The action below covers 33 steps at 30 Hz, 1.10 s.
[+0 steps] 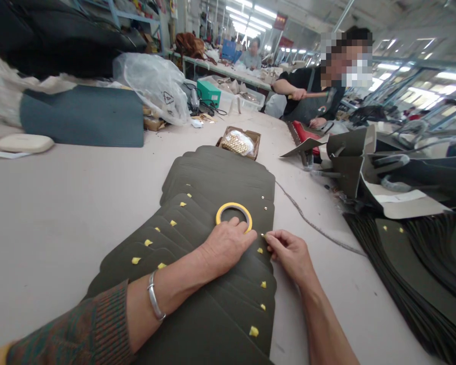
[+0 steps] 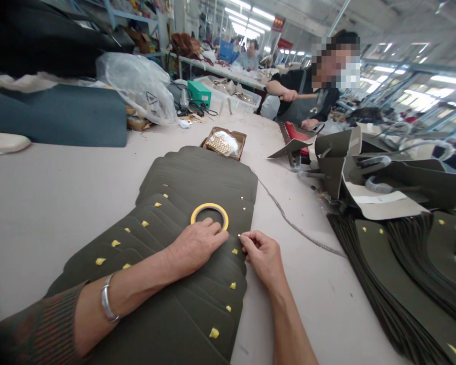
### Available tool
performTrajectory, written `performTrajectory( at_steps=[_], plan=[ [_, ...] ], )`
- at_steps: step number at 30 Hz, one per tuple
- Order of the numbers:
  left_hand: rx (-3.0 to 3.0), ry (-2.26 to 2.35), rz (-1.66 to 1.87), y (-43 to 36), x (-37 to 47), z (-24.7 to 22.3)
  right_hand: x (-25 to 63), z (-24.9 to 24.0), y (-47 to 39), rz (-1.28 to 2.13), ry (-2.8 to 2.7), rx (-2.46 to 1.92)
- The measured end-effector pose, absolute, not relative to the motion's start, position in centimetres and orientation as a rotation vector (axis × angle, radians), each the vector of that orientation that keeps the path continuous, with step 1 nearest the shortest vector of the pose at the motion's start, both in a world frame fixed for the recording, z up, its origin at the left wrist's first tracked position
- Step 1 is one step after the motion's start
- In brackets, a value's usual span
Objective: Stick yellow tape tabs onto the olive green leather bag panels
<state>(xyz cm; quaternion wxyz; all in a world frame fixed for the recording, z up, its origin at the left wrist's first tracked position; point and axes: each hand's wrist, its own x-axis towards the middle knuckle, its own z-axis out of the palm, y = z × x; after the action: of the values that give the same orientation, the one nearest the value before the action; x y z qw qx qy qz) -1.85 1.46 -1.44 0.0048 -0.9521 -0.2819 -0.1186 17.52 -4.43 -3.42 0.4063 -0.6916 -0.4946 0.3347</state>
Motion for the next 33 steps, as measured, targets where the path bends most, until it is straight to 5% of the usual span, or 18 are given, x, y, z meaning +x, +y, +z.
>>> performTrajectory(
  at_steps=[9,20,27,33],
  plan=[
    [-3.04,-0.887,-0.342,1.3,-1.9,-1.1,16.3,-2.8,-3.4,0.435,-1.589,-1.912],
    [-3.046,-0.867,-0.39,1.5,-1.9,-1.4,17.2,-3.5,-4.5,0.578,-1.406,-1.898],
    [-3.028,-0.86,-0.404,1.3,-2.1,-1.4,16.3,-4.1,-4.3,0.17,-1.681,-1.939],
    [-2.996,-0.87,-0.465,1.5,-2.2,-1.7,16.0,-3.7,-3.3,0.201,-1.724,-1.976]
  ],
)
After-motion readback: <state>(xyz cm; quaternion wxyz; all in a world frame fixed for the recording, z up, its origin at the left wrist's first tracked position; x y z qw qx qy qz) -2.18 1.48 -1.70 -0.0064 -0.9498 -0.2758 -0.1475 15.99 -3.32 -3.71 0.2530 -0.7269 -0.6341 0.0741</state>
